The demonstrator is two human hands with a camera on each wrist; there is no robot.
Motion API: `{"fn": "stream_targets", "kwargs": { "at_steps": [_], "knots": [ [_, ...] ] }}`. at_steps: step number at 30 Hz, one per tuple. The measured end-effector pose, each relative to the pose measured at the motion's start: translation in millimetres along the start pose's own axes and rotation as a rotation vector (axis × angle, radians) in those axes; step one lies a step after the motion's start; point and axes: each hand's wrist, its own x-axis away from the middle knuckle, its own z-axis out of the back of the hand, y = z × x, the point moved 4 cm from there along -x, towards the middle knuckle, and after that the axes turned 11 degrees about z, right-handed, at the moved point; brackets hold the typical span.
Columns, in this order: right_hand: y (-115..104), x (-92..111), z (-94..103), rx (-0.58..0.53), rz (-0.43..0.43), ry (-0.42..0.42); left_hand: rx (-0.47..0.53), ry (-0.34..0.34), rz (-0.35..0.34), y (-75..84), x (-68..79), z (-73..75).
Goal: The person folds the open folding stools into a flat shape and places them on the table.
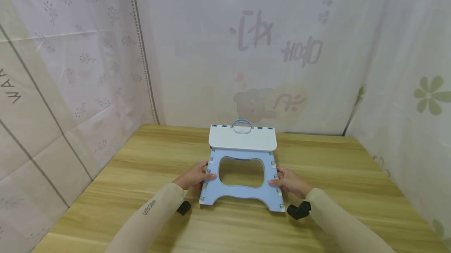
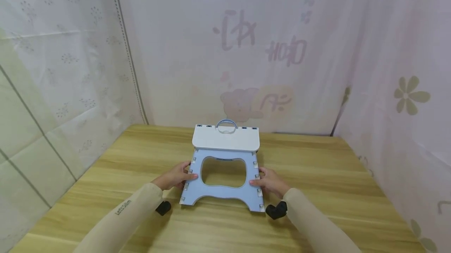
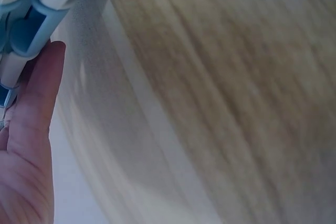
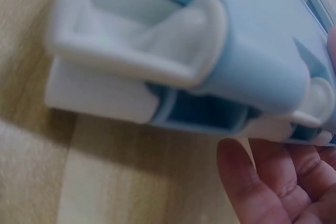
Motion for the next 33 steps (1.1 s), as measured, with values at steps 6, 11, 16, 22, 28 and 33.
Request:
{"fn": "stream_targets", "kwargs": {
  "at_steps": [6,11,16,22,28,33],
  "knots": [
    [0.5,-0.3,0.5,-0.013,-0.003,-0.009,0.005,0.001,0.017,-2.7,-3.6,0.5],
    [1.9,-0.9,1.0,-0.01,-0.001,-0.015,0.01,0.009,0.028,-3.2,-4.1,-0.6],
    [1.6,-0.4,1.9,0.031,-0.007,-0.005,0.018,0.007,0.028,-2.1,-3.1,-2.0],
    [-0.1,0.8,1.7,0.069,-0.017,-0.005,-0.005,0.005,0.011,-2.5,-1.0,-1.9],
    [-0.3,1.8,1.8,0.073,-0.01,-0.014,-0.036,0.012,0.007,-1.6,-1.0,-2.3],
    [1.0,2.1,1.7,0.079,-0.01,-0.023,-0.042,0.01,0.009,-2.8,-1.7,-2.7]
  ]
}}
